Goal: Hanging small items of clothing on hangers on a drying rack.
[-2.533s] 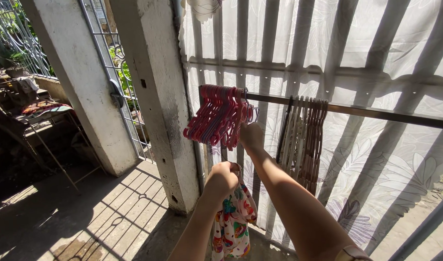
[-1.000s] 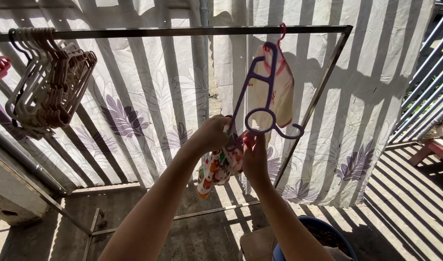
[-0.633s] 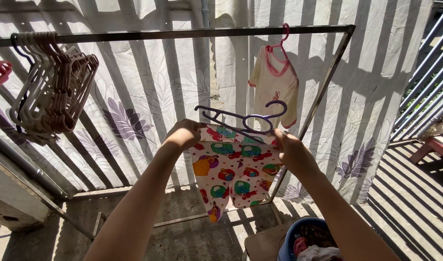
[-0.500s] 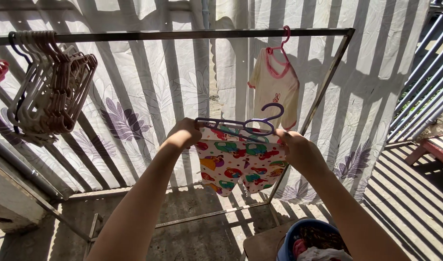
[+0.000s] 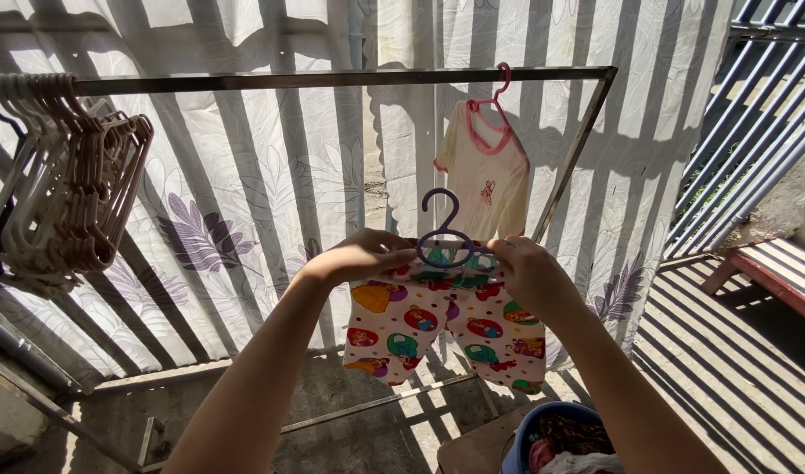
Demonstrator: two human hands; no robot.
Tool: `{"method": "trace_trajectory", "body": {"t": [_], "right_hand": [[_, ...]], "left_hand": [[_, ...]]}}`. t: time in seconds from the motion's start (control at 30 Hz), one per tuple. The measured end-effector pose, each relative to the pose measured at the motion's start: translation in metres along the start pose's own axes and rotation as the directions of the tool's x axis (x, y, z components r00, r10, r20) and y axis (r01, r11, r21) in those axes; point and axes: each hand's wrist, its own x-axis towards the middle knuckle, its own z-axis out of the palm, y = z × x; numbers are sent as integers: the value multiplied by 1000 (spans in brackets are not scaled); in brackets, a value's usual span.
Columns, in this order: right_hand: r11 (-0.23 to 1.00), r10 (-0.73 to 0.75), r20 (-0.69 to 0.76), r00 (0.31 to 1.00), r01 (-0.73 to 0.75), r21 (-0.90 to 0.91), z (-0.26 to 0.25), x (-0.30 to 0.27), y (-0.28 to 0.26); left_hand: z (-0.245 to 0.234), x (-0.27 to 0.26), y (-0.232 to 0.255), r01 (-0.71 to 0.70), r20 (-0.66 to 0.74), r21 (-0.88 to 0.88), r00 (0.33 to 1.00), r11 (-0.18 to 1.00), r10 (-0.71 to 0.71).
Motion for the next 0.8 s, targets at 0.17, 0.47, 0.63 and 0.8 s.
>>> {"method": "trace_trajectory", "body": {"t": [0.17, 0.47, 0.63, 0.8], "right_hand": [[860, 142, 66, 988, -156, 486, 2, -2, 14], [698, 191, 140, 972, -235, 676, 26, -8, 61], [699, 228, 112, 967, -243, 672, 13, -2, 32], [636, 216, 420, 881, -454, 624, 19, -2, 42]], "left_hand": [[-3, 26, -60, -324, -99, -86, 944, 942, 316], [-27, 14, -43, -383, -187, 48, 904, 923, 385], [-25, 9, -31, -321, -153, 59, 933, 945, 327], [-14, 5, -12, -348, -125, -39, 932, 937, 341]]}}
